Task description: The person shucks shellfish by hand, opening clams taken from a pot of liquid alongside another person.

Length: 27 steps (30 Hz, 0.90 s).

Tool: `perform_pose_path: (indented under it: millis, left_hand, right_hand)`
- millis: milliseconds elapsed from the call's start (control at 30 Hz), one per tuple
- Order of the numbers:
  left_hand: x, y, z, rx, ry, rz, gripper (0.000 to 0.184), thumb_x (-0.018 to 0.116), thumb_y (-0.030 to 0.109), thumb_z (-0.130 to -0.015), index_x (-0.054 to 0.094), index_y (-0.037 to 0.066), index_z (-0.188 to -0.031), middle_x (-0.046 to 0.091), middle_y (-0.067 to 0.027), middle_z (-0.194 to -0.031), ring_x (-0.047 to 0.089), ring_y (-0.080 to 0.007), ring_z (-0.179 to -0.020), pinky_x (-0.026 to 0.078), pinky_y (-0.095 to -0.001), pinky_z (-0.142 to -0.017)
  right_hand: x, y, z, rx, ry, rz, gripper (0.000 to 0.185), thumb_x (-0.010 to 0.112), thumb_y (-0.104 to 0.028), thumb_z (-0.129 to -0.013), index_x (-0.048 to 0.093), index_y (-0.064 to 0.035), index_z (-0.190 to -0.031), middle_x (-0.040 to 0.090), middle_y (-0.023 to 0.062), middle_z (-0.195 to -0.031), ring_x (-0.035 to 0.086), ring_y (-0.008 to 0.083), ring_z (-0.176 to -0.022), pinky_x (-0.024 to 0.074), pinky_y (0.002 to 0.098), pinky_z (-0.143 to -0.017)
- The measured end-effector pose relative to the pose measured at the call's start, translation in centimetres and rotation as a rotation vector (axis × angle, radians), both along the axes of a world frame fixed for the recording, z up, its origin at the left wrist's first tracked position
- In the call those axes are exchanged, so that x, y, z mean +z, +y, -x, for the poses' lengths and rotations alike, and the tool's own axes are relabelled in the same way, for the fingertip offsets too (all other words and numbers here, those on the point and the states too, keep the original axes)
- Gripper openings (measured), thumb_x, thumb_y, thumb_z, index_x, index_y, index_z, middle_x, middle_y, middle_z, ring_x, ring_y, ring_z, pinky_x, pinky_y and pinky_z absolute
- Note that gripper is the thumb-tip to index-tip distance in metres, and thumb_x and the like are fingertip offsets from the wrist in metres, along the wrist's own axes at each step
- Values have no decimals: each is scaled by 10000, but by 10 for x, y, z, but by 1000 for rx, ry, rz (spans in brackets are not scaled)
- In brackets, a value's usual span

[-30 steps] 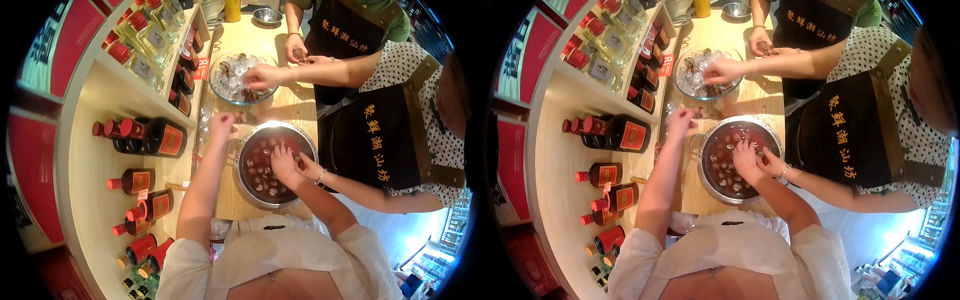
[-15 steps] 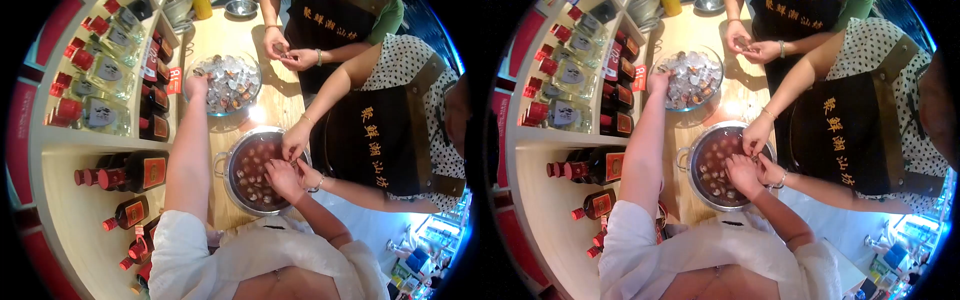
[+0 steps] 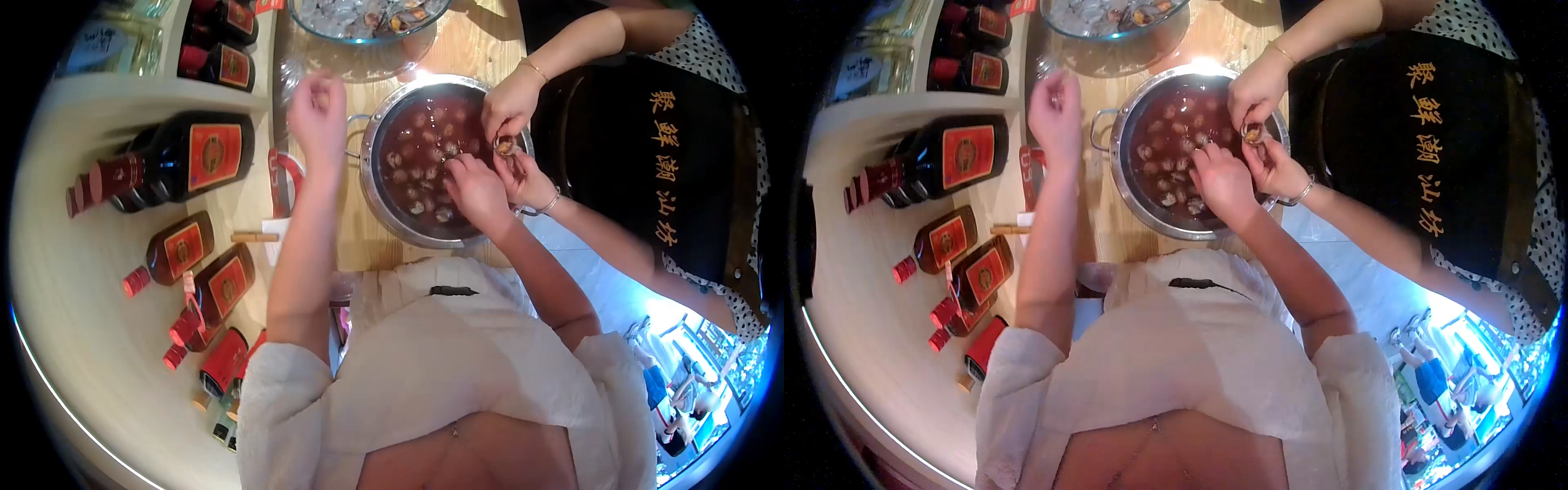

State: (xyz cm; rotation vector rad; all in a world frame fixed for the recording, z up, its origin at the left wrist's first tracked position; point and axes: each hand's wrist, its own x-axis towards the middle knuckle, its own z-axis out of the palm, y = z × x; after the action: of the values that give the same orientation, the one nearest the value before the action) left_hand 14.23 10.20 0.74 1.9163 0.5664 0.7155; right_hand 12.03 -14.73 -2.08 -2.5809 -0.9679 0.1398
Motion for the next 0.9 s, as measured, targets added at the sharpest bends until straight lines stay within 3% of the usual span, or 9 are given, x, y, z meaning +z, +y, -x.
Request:
perform_pose_path:
  millis: [167, 300, 367, 433, 567, 667, 767, 833, 900]
  left_hand:
    - [-45, -36, 107, -15, 146, 370, 185, 569, 79, -839, 554, 10, -1010, 493, 33, -742, 436, -14, -598, 372, -147, -516]
    - [-41, -65, 134, -57, 219, 421, 175, 565, 48, -828, 576, -5, -995, 527, 5, -729, 447, -27, -573, 375, -174, -519]
    - [-47, -74, 140, -130, 199, 368, 177, 562, 36, -828, 574, -2, -1000, 534, 6, -722, 443, -18, -546, 372, -168, -493]
    - [-51, -78, 138, -139, 131, 442, 173, 564, 23, -821, 581, 6, -992, 543, 6, -729, 440, -13, -535, 368, -168, -478]
    - [-48, -84, 132, -232, 115, 439, 161, 544, 15, -830, 570, 4, -989, 561, -3, -765, 455, -17, -563, 379, -165, -492]
    - [-47, -87, 132, -264, 145, 473, 142, 557, 13, -818, 578, 0, -958, 553, 0, -731, 447, -18, -545, 373, -168, -484]
    - [-52, -86, 129, -302, 183, 557, 156, 541, 17, -831, 564, 5, -985, 565, -5, -750, 477, -32, -561, 390, -168, -487]
    - [-46, -89, 128, -323, 211, 600, 180, 527, 21, -845, 549, 10, -1023, 577, -10, -774, 500, -42, -572, 403, -169, -488]
    - [-40, -93, 126, -435, 276, 738, 220, 533, 30, -847, 524, 16, -1066, 583, -19, -820, 527, -61, -607, 429, -175, -528]
  right_hand:
    - [-5, -3, 3, -56, 30, -16, 114, 610, -145, -719, 526, -69, -733, 530, 85, -725, 564, 250, -686, 464, 358, -582]
    - [-33, -15, 13, -27, 105, 84, 104, 601, -134, -718, 520, -68, -716, 533, 98, -715, 570, 258, -677, 461, 365, -581]
    - [-29, -4, 25, 63, -5, -38, 90, 585, -125, -714, 517, -67, -711, 531, 99, -704, 565, 256, -672, 463, 363, -578]
    - [-28, 13, 34, 80, -42, 5, 89, 590, -125, -693, 529, -70, -726, 532, 86, -715, 557, 249, -683, 461, 352, -586]
    - [-40, 21, 40, 84, -206, 27, 231, 626, -121, -651, 593, -100, -878, 522, 84, -732, 544, 230, -717, 452, 334, -619]
    - [-47, 21, 32, 1, 15, 13, 305, 643, -133, -663, 595, -105, -963, 540, 99, -756, 554, 223, -741, 453, 341, -635]
    - [-48, 11, 25, -43, 214, -186, 313, 654, -123, -691, 578, -76, -990, 567, 103, -803, 571, 219, -772, 464, 332, -657]
    - [-33, 5, 29, -220, 557, -507, 278, 648, -102, -717, 561, -42, -975, 584, 107, -842, 584, 215, -789, 474, 316, -674]
    - [-26, 0, 33, -218, 559, -566, 293, 647, -60, -717, 552, -36, -993, 586, 104, -869, 588, 198, -782, 481, 292, -688]
